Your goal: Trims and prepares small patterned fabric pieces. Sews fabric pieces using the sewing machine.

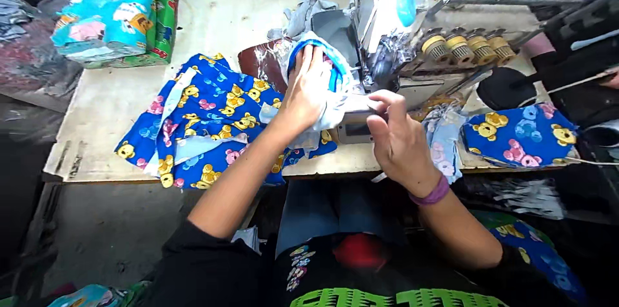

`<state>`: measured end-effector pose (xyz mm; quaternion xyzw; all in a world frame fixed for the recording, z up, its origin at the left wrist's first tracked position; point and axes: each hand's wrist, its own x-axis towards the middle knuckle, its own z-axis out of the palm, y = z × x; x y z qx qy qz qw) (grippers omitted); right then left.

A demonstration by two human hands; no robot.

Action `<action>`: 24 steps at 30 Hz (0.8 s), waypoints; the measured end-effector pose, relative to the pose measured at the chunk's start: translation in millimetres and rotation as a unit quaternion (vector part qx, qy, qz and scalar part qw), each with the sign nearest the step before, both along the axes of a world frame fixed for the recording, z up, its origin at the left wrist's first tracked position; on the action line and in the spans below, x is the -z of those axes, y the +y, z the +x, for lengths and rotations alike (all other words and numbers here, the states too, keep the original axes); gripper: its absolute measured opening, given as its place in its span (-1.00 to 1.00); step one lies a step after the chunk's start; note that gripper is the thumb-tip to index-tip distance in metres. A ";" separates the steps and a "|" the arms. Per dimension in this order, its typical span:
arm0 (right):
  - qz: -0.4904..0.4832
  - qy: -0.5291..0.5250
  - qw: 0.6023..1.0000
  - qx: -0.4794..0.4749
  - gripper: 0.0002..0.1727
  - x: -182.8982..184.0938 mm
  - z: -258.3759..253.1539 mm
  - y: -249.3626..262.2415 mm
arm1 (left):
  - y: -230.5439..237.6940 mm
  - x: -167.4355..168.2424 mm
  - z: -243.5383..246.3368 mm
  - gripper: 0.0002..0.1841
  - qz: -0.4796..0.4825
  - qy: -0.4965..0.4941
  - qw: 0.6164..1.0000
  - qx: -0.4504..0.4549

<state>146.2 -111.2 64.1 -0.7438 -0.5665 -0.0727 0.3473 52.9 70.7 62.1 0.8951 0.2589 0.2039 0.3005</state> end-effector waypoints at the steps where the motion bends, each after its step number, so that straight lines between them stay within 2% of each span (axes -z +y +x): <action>1: -0.026 -0.015 0.999 0.023 -0.48 -6.2 1.3 -1.0 | -7.7 2.0 -6.4 -0.42 0.004 -0.014 1.000 -0.011; 3: -0.062 -0.052 0.995 0.056 -0.59 -16.9 6.3 3.7 | -16.5 7.8 -13.8 -0.41 0.046 -0.055 0.997 -0.023; 6: -0.092 -0.088 0.988 0.084 -0.63 -21.4 12.0 17.1 | -21.0 12.7 -17.5 -0.41 0.106 -0.088 0.990 -0.029; 10: -0.067 -0.138 0.986 0.058 -0.73 -12.8 18.4 38.3 | -29.6 12.4 -20.7 -0.46 0.194 -0.112 0.975 -0.010; 12: -0.039 -0.117 0.991 0.042 -0.74 -16.4 22.5 32.2 | -34.9 4.0 -26.6 -0.51 0.225 -0.126 0.966 0.009; 15: 0.037 0.048 0.998 0.004 -0.65 -29.2 23.7 0.1 | -50.2 -19.2 -43.0 -0.55 0.241 -0.112 0.964 0.018; 17: 0.085 0.204 0.974 -0.052 -0.35 -32.0 9.9 -20.4 | -68.9 -30.8 -49.0 -0.56 0.275 -0.112 0.955 0.010; 18: 0.107 0.253 0.958 -0.085 -0.27 -31.0 -2.0 -27.3 | -79.4 -35.9 -51.7 -0.59 0.300 -0.115 0.947 0.010; 19: 0.131 0.274 0.947 -0.107 -0.33 -29.7 -12.5 -34.4 | -89.8 -41.3 -57.0 -0.59 0.326 -0.111 0.939 0.016; 21: 0.185 0.313 0.923 -0.123 -0.68 -37.1 -13.6 -54.1 | -106.9 -60.2 -80.8 -0.63 0.366 -0.079 0.927 0.027; 22: 0.209 0.352 0.905 -0.117 -0.78 -51.9 -6.8 -60.9 | -110.9 -74.2 -97.4 -0.66 0.373 -0.076 0.924 0.029; 24: 0.230 0.425 0.868 -0.116 -0.77 -86.2 3.1 -66.4 | -113.3 -100.8 -130.6 -0.64 0.348 -0.101 0.931 0.038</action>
